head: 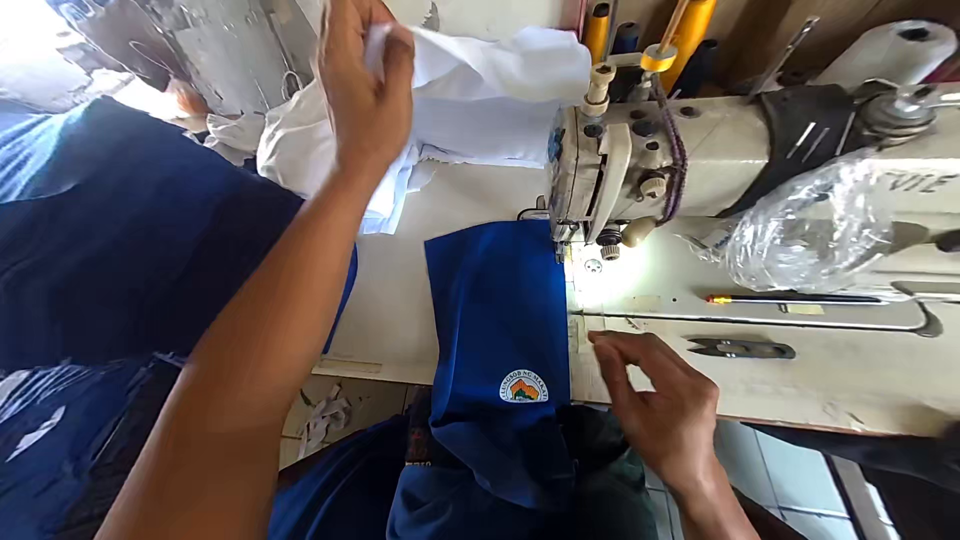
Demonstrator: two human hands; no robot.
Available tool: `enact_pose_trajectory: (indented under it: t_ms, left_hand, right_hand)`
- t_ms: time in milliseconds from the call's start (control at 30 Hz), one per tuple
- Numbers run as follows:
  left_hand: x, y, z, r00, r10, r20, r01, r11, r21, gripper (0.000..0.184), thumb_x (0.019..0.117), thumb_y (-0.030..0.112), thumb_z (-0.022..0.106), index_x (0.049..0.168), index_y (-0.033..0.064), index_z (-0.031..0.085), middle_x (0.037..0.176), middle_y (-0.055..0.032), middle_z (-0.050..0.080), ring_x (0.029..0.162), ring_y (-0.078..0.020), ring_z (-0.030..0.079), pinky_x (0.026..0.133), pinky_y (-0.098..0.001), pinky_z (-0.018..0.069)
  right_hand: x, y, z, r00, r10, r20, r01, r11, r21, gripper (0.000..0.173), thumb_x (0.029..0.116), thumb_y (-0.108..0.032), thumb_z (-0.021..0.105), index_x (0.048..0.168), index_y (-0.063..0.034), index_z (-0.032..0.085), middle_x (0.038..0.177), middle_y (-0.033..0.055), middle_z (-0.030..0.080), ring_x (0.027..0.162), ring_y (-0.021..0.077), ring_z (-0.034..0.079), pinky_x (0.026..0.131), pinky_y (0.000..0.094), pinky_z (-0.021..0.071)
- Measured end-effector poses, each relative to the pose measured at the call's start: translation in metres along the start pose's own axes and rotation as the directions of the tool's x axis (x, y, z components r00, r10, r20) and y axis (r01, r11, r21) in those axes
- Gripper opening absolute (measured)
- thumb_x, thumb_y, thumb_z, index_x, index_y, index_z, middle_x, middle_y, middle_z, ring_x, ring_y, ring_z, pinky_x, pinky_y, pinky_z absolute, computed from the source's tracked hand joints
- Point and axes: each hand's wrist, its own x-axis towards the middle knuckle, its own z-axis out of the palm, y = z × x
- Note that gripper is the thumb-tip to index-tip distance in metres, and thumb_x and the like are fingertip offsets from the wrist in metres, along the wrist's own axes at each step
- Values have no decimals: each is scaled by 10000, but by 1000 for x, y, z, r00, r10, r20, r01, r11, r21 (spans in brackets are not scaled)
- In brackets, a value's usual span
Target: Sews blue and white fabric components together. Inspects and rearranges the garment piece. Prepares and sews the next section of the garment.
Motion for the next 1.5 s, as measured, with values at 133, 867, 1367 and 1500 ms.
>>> enact_pose_trajectory:
  t_ms: [133,867,1367,1500]
  left_hand:
    - [-91,112,-66,895,294,335,-269,956,-121,219,1038,175,595,1086,-27,665,984,-131,700,870,-104,660,789,-244,547]
    - [-150,84,56,723,-183,666,323,942,-93,268,957,346,729,1011,85,756,874,-22,733,785,-80,680,775,-336,574]
    - [-145,85,106,644,-329,691,394,917,69,190,919,306,789,975,124,782,872,1,744,772,-53,679,774,-293,564]
    - [-140,84,107,610,-344,714,424,903,72,170,916,298,791,964,135,788,855,12,744,764,-34,677,760,-270,561]
  right_hand:
    - [32,-77,12,969,-248,-25,249,967,56,411,978,-259,709,1334,-75,617,1442,139,584,1345,274,535,1088,419,474]
    - [-59,-30,51,754,577,314,-641,543,543,158,1004,-153,663,1058,-14,714,834,39,750,730,81,713,705,264,609]
    - [-89,-32,39,716,612,336,-682,510,523,164,1020,-151,633,1024,-11,718,808,2,736,692,22,687,654,194,589]
    - [-88,-29,38,727,602,330,-668,507,545,157,1019,-141,632,1014,-9,718,799,1,731,683,25,683,642,195,585]
